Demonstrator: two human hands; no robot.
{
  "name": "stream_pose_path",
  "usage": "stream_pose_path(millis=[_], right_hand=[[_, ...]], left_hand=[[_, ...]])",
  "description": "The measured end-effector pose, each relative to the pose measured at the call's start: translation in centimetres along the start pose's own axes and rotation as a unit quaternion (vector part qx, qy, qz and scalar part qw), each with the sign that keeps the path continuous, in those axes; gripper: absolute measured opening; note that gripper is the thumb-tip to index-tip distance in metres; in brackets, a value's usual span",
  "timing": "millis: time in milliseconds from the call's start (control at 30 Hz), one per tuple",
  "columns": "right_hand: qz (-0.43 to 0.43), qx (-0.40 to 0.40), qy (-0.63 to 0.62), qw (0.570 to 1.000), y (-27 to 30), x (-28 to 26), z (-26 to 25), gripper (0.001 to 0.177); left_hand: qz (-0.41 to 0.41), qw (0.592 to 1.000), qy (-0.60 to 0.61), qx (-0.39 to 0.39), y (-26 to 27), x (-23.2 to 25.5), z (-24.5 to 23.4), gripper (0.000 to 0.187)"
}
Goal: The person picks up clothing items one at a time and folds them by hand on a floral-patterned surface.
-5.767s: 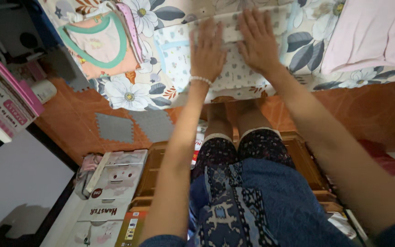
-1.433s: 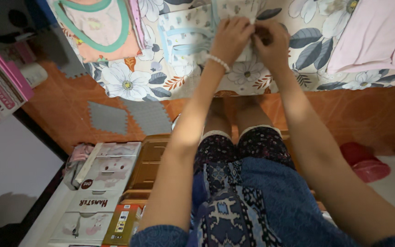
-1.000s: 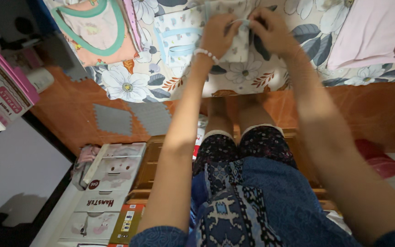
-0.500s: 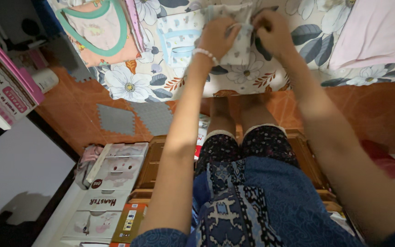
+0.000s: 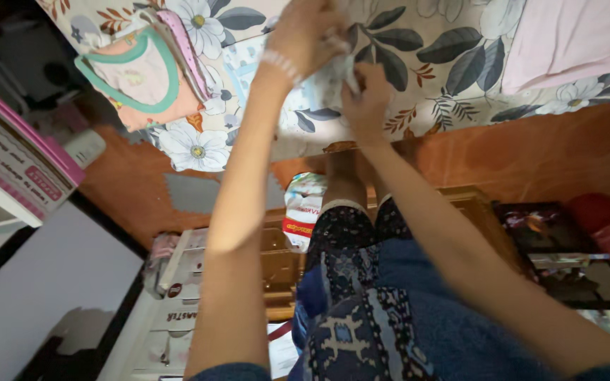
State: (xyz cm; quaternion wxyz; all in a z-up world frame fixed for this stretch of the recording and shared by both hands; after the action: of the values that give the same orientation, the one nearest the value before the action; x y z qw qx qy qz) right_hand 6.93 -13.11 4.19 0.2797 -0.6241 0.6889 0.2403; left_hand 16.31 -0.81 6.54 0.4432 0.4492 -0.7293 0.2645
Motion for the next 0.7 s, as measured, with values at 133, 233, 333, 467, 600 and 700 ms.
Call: stream_pose_path(millis=[133, 233, 333, 467, 600, 700], right_hand=[[-0.043, -0.023, -0.011, 0.999, 0.8, -1.1, -0.2, 0.042], [-0.009, -0.142, -0.013, 0.99, 0.5, -0.5, 1.8, 0.055], [-0.018, -0.126, -0.046, 0.991, -0.5, -0.4, 1.4, 0.055], [-0.006, -0.085, -0.155, 0.984, -1.3, 0.9, 1.7, 0.048], [0.314, -0.12, -0.17, 0.926, 0.6, 6.6, 3.4, 0.046], [0.022, -0.022, 0.104, 0.994, -0.9, 2.4, 0.5, 0.039]], left_hand=[[-0.048, 0.996, 0.07, 0.028, 4.1, -0.1, -1.5, 0.025], [-0.076, 0.991, 0.091, 0.062, 4.7, -0.3, -1.1, 0.023], [-0.034, 0.996, 0.035, 0.076, 4.0, 0.4, -1.1, 0.022], [-0.033, 0.994, 0.053, 0.094, 3.6, -0.6, 0.1, 0.023], [-0.034, 0.984, -0.056, 0.168, 4.8, -1.4, 2.8, 0.039], [-0.038, 0.975, -0.187, 0.117, 6.4, -1.1, 7.1, 0.046]])
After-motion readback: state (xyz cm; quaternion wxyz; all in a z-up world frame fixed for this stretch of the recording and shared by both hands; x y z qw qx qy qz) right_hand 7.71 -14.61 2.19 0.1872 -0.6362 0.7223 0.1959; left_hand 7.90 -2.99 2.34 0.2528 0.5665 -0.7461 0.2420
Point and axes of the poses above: each hand's wrist, its own y-axis away from the middle knuckle, its own z-axis out of the palm, x = y × z, the point moved 9 cm from there along -y, towards the middle knuckle, and after that the axes turned 14 degrees about y, right-handed, at the moved point
